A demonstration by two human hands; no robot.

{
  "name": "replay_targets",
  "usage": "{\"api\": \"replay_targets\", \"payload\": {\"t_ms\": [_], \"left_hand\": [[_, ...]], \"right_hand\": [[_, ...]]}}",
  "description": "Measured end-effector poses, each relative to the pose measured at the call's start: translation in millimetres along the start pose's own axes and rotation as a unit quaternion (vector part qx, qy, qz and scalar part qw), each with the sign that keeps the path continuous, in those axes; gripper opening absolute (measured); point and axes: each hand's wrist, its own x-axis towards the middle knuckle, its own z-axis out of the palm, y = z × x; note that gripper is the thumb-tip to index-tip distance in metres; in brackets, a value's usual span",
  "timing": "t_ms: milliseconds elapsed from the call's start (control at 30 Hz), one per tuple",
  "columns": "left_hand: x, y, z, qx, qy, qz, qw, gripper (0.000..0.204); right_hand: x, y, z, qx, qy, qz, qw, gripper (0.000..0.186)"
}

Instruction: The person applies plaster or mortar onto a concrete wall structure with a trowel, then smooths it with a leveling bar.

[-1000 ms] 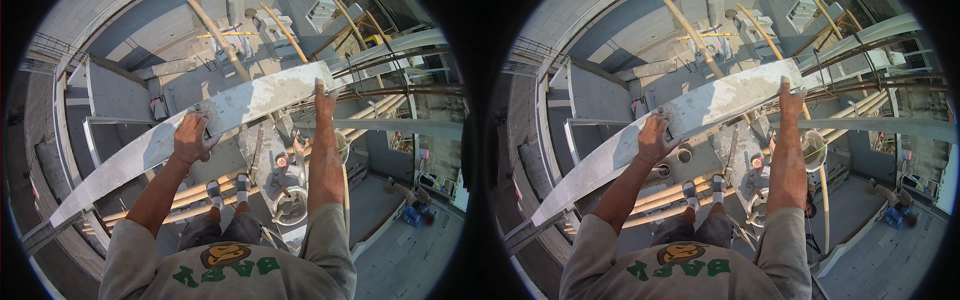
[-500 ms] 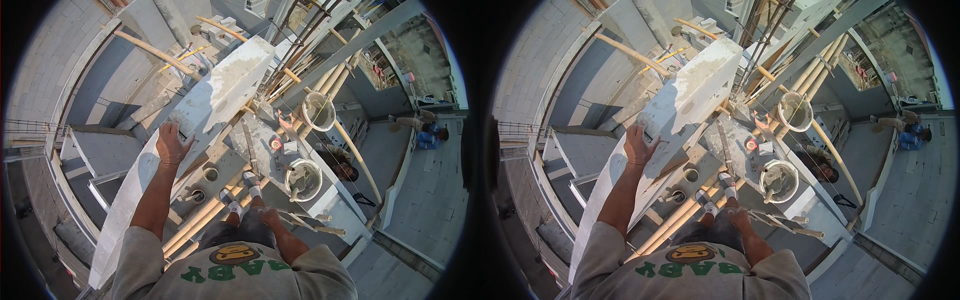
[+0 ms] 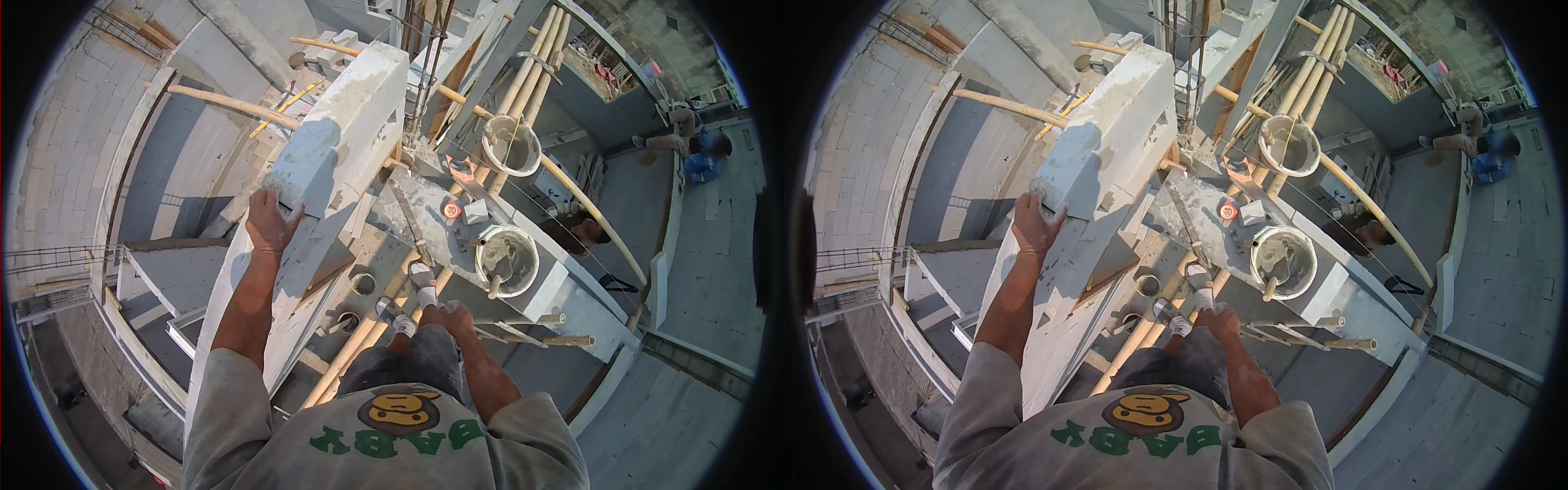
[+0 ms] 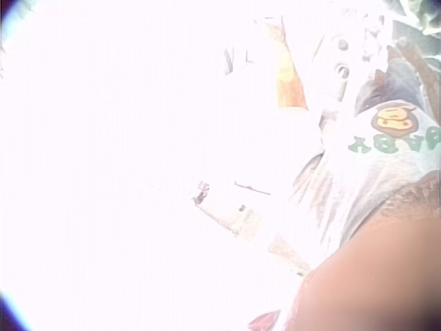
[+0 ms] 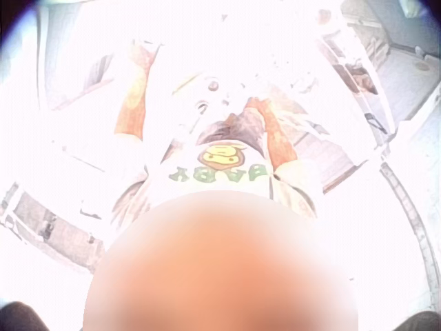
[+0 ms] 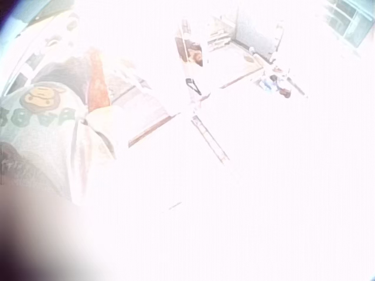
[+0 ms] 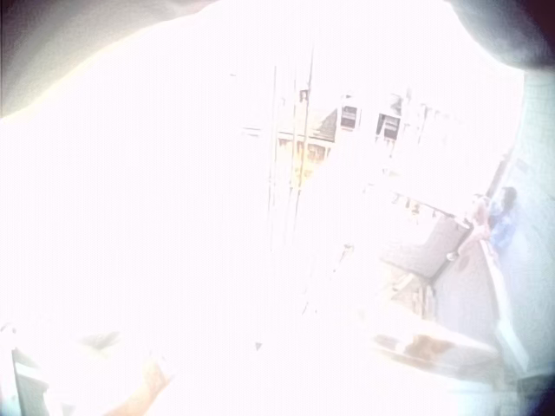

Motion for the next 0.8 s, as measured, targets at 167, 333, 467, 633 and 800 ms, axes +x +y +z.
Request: {"api": "replay_targets", "payload": {"t_ms": [167, 333, 467, 633, 800], "left_hand": [[-1.3, 1.0, -2.4, 0.019, -0.050, -0.024, 0.998, 0.051], [-1.3, -0.1, -2.6, 0.051, -0.049, -0.029, 0.997, 0.053], [-0.5, 6.2, 3.1, 0.034, -0.035, -0.023, 0.999, 0.054], [0.2, 11.8, 4.2, 0.042, -0.022, 0.001, 0.999, 0.052], [-0.9, 8.5, 8.4, 0.028, -0.025, 0.018, 0.999, 0.050]], "right_hand": [[-24.1, 11.0, 19.2, 0.035, -0.026, 0.001, 0.999, 0.065], [-8.8, 70.3, 45.5, -0.070, -0.071, 0.080, 0.992, 0.065], [8.2, 101.7, 41.7, -0.083, -0.073, 0.061, 0.992, 0.067], [25.9, 83.5, 7.9, -0.017, -0.038, 0.080, 0.996, 0.062], [47.6, 55.2, -15.9, 0.036, -0.004, 0.019, 0.999, 0.060]]}}
